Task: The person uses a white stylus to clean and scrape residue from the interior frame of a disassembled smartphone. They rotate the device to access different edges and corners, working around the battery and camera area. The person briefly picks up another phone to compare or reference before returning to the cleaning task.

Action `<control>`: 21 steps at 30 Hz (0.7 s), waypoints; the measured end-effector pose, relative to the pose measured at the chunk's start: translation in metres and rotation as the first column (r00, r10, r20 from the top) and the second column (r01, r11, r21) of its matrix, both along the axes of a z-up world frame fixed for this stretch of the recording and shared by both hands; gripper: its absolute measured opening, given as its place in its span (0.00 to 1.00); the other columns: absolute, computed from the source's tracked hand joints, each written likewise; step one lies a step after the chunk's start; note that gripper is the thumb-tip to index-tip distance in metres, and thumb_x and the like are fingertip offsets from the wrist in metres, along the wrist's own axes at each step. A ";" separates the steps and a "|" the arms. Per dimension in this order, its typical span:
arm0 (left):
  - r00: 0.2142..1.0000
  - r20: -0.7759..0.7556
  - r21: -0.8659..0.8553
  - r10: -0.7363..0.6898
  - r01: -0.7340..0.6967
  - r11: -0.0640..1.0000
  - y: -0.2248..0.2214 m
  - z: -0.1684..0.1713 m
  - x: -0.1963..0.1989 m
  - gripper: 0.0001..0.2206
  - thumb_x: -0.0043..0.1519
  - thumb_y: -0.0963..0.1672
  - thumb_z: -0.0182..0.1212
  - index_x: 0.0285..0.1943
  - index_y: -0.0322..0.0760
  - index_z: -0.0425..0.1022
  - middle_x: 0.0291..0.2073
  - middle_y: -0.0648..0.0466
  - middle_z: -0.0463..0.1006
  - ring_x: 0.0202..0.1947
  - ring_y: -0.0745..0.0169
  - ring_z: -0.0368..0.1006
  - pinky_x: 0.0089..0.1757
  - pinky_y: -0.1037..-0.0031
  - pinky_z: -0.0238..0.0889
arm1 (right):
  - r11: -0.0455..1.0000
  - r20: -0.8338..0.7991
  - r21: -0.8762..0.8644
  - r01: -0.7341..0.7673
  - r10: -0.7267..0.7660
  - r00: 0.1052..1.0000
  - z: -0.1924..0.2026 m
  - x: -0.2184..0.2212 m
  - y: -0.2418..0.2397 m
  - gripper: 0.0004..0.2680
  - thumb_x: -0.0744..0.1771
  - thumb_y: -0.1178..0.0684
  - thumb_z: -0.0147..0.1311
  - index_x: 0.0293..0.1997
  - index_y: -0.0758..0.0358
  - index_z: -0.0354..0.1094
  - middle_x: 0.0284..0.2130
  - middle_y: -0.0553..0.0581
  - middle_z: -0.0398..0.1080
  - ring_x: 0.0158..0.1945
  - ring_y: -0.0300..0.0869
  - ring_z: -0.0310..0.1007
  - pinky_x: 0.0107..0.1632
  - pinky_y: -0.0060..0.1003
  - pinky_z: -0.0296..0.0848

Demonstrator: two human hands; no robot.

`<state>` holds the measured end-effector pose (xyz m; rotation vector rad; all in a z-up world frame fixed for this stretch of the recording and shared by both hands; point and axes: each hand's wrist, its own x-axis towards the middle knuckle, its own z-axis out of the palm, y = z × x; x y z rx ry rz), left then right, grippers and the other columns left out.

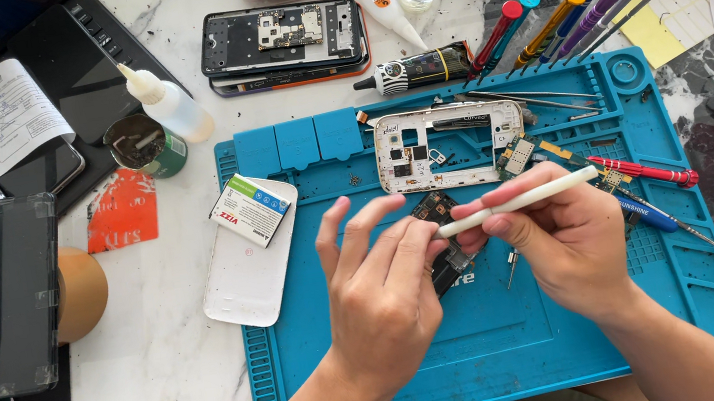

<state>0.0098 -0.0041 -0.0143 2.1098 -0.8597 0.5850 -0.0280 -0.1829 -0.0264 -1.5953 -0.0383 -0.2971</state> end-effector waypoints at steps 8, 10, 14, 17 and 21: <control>0.998 -0.043 -0.101 -0.035 0.031 0.994 0.002 -0.004 0.002 0.03 0.61 0.38 0.64 0.36 0.34 0.75 0.33 0.51 0.80 0.47 0.48 0.76 0.62 0.47 0.53 | 0.999 -0.005 0.044 -0.023 0.023 1.000 0.004 0.002 0.001 0.05 0.65 0.60 0.55 0.39 0.71 0.64 0.34 0.69 0.76 0.31 0.54 0.83 0.36 0.38 0.86; 0.998 -0.049 -0.094 -0.031 0.026 0.995 0.001 -0.005 0.002 0.04 0.61 0.39 0.67 0.36 0.35 0.76 0.34 0.52 0.81 0.49 0.47 0.75 0.63 0.45 0.51 | 0.998 -0.022 0.055 -0.039 0.040 0.999 0.005 0.003 -0.001 0.06 0.66 0.59 0.55 0.40 0.74 0.66 0.34 0.68 0.75 0.32 0.53 0.82 0.37 0.38 0.86; 1.000 -0.025 -0.078 0.004 -0.006 0.997 0.001 -0.003 0.003 0.01 0.61 0.39 0.66 0.38 0.35 0.78 0.36 0.52 0.82 0.52 0.44 0.73 0.62 0.41 0.49 | 0.987 -0.063 0.129 -0.097 0.106 0.992 0.002 0.002 0.002 0.10 0.63 0.65 0.58 0.47 0.70 0.66 0.42 0.73 0.76 0.43 0.55 0.83 0.43 0.39 0.88; 1.000 -0.008 -0.092 -0.014 0.013 0.996 0.000 -0.002 0.001 0.01 0.61 0.38 0.65 0.38 0.33 0.78 0.35 0.51 0.82 0.50 0.45 0.74 0.61 0.44 0.51 | 0.993 -0.058 0.115 -0.032 0.039 0.998 -0.003 0.001 0.003 0.06 0.62 0.65 0.60 0.39 0.71 0.67 0.34 0.70 0.77 0.35 0.52 0.82 0.38 0.35 0.86; 1.000 0.016 -0.134 -0.025 0.027 0.991 -0.002 -0.003 -0.002 0.01 0.60 0.37 0.66 0.36 0.30 0.79 0.34 0.48 0.82 0.44 0.48 0.77 0.57 0.49 0.58 | 0.994 -0.034 0.103 0.023 -0.020 0.999 -0.010 -0.001 0.006 0.07 0.63 0.65 0.59 0.33 0.64 0.62 0.29 0.62 0.72 0.33 0.45 0.78 0.32 0.31 0.82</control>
